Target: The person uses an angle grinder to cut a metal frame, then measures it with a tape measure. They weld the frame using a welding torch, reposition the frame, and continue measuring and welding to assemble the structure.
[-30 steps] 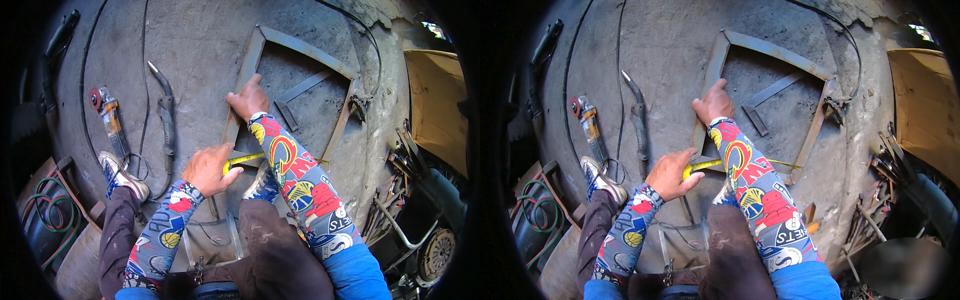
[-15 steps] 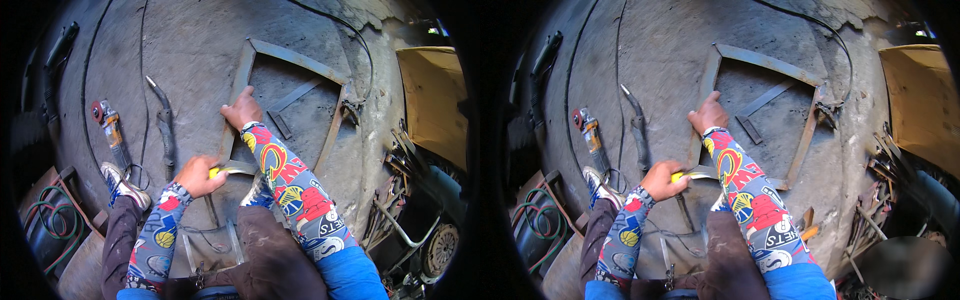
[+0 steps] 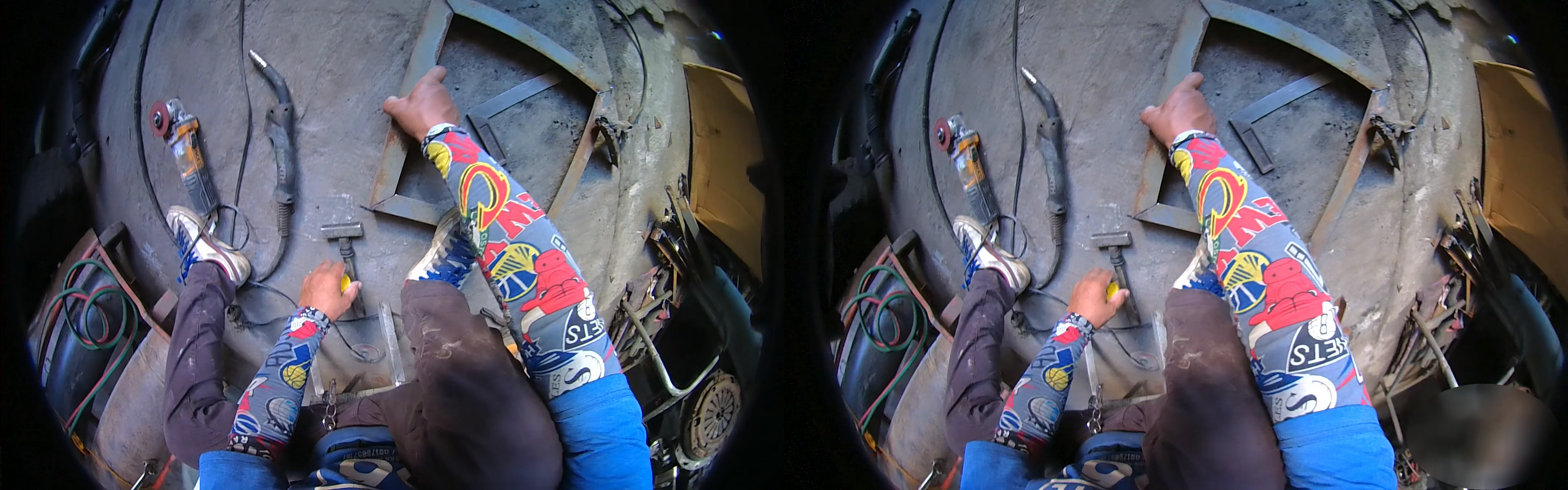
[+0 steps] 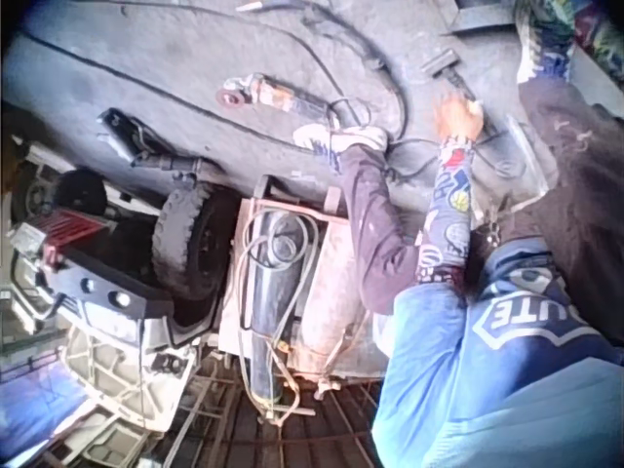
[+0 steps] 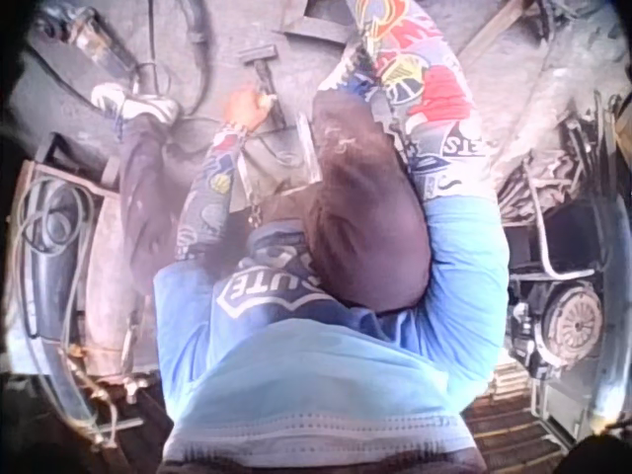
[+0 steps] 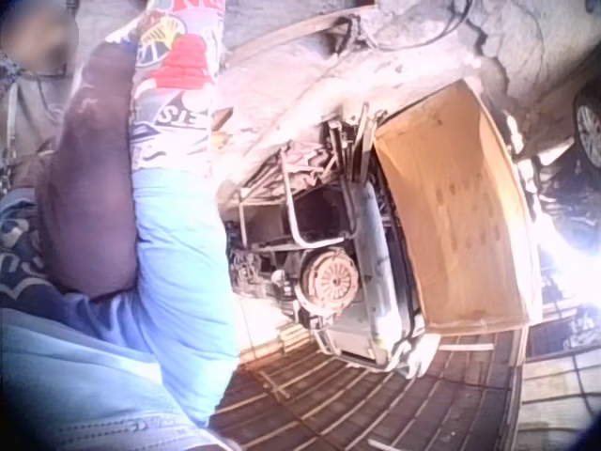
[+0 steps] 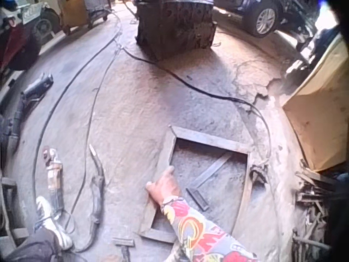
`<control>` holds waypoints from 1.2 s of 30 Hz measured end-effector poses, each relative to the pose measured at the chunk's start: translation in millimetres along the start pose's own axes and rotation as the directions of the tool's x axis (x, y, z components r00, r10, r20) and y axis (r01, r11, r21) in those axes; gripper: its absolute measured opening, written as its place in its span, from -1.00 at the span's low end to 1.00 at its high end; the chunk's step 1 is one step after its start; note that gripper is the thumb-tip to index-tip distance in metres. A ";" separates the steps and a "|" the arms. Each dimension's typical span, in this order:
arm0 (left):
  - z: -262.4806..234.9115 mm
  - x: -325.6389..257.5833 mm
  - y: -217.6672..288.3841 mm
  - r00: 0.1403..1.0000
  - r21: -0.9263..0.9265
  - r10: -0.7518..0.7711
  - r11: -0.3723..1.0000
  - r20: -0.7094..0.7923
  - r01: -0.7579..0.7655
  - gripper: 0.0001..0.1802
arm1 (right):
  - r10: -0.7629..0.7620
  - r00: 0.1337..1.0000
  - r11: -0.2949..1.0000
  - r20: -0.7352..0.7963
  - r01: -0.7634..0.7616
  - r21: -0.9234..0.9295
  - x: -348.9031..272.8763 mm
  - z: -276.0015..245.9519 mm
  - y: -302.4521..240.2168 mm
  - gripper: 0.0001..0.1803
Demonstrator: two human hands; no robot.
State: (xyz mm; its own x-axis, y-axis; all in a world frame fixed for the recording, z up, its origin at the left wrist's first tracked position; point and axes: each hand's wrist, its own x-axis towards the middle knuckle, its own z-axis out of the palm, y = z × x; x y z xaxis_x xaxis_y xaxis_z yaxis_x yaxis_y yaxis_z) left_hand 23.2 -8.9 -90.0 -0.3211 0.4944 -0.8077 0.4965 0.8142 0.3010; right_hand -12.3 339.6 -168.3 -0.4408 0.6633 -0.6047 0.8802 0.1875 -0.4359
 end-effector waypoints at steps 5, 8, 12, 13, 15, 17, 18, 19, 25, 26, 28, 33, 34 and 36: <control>4.5 18.0 -17.5 0.944 -0.203 -0.186 0.970 -0.271 0.133 -0.69 | 0.010 1.000 1.000 0.016 -0.009 -0.024 0.8 -0.2 -1.0 0.04; -14.9 41.2 -32.7 0.820 -0.314 -0.294 0.938 -0.492 0.148 -0.67 | -0.007 1.000 1.000 0.019 0.007 -0.019 0.9 0.6 -1.9 0.03; -45.0 83.6 -43.3 0.606 -0.119 -0.188 0.981 -0.773 0.152 -0.45 | -0.001 1.000 0.998 -0.004 0.000 -0.063 2.8 2.4 0.2 0.01; -53.8 95.3 -43.6 0.604 -0.109 -0.179 0.983 -0.777 0.150 -0.38 | 0.001 1.000 0.997 -0.008 -0.002 -0.072 3.6 2.9 0.4 0.01; -71.4 118.3 -41.8 0.614 -0.121 -0.177 0.984 -0.769 0.133 -0.28 | -0.010 1.000 0.998 -0.010 0.010 -0.061 3.8 3.9 1.4 0.00; -87.7 142.3 -37.3 0.645 -0.179 -0.200 0.979 -0.738 0.099 -0.22 | -0.016 1.000 0.998 -0.017 0.015 -0.055 3.5 4.5 2.1 0.01; -94.8 151.2 -35.4 0.665 -0.194 -0.236 0.971 -0.708 0.138 -0.21 | -0.016 1.000 0.998 -0.023 0.015 -0.054 3.3 4.8 2.3 0.01; -102.2 159.4 -34.0 0.687 -0.223 -0.283 0.959 -0.670 0.177 -0.21 | -0.016 0.999 0.998 -0.029 0.015 -0.053 2.8 4.7 2.8 0.02; -133.7 150.3 -31.3 0.771 -0.302 -0.354 0.928 -0.530 0.219 -0.42 | -0.008 1.000 0.999 0.006 0.009 -0.035 3.8 3.3 3.2 0.07; -137.7 134.2 -32.2 0.813 -0.311 -0.318 0.934 -0.488 0.179 -0.41 | -0.008 1.000 0.999 0.005 0.008 -0.033 3.9 3.4 3.5 0.08; -147.6 96.5 -32.1 0.886 -0.344 -0.275 0.928 -0.375 0.143 -0.38 | -0.010 1.000 0.999 -0.011 0.010 -0.033 3.4 4.6 4.0 0.10; -147.2 -20.1 -14.1 0.960 -0.352 -0.027 0.933 -0.279 -0.076 -0.34 | -0.024 1.000 0.999 0.017 0.025 -0.028 4.1 3.5 4.9 0.15; -145.8 -41.7 -9.6 0.972 -0.322 -0.012 0.945 -0.236 -0.066 -0.35 | -0.026 0.999 0.999 0.019 0.027 -0.033 4.0 3.1 4.5 0.15; -139.8 -75.4 0.1 0.995 -0.434 -0.045 0.901 -0.085 0.004 -0.37 | -0.025 1.000 0.999 0.016 0.026 -0.030 3.1 2.8 3.7 0.13</control>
State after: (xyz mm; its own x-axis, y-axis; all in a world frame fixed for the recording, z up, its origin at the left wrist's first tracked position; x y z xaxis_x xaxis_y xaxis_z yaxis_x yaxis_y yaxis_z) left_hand -65.3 -3.5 41.8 -0.4106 0.4814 -0.7744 0.0963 0.8674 0.4882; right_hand -10.9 340.4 -173.6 -0.4656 0.6465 -0.6043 0.8734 0.2258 -0.4314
